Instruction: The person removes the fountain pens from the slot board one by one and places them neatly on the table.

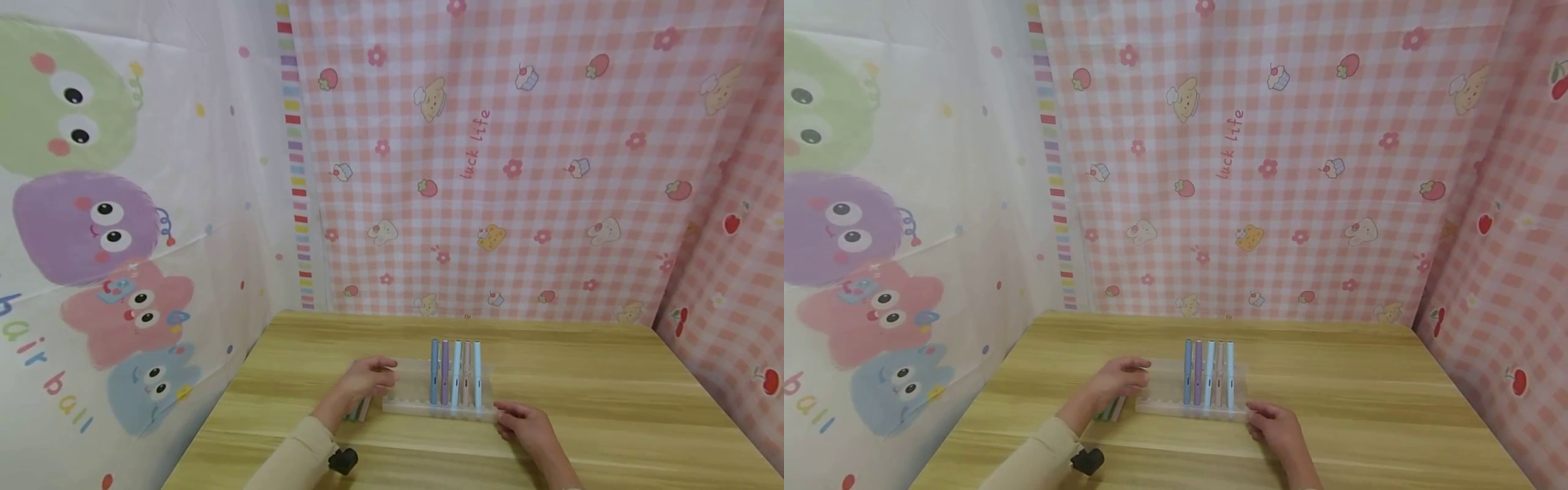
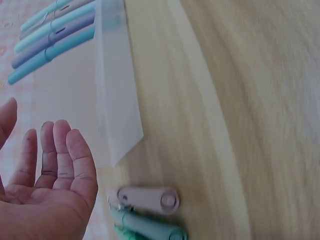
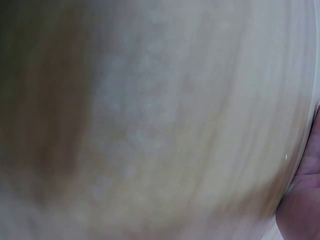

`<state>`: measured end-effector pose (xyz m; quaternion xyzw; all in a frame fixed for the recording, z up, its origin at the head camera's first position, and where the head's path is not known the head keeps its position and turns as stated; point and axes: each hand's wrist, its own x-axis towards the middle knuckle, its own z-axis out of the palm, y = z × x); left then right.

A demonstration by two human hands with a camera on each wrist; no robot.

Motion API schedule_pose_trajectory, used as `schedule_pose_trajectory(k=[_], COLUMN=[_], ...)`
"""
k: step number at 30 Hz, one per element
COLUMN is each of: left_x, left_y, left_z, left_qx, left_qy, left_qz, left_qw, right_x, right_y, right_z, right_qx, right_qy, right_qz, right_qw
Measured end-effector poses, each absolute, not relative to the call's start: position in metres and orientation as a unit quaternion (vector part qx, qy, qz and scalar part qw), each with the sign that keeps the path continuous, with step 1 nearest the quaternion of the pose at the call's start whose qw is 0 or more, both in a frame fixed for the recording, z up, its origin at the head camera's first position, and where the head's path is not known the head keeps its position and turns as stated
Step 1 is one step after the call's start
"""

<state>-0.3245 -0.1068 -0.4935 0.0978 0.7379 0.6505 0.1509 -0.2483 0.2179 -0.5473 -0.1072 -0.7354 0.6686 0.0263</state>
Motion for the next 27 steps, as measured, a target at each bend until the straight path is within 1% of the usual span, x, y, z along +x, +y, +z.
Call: schedule_pose_trajectory(k=[9,17,27], left_x=[-0.322,-0.323,-0.319], left_y=[-0.084,-0.061,-0.043], left_z=[-0.503,-0.515,-0.517], left_qx=[0.105,0.095,0.078], left_qy=[0.725,0.719,0.730], left_qz=[0.668,0.682,0.675], left_qw=[0.130,0.097,0.078], right_x=[-0.249,-0.247,-0.248], right_y=[0.218,0.217,0.217], right_z=[-0.548,-0.546,-0.546], right_qx=[-0.109,-0.118,-0.115], right_qy=[-0.734,-0.736,-0.739], right_qz=[0.670,0.667,0.663], right_qw=[0.026,0.019,0.019])
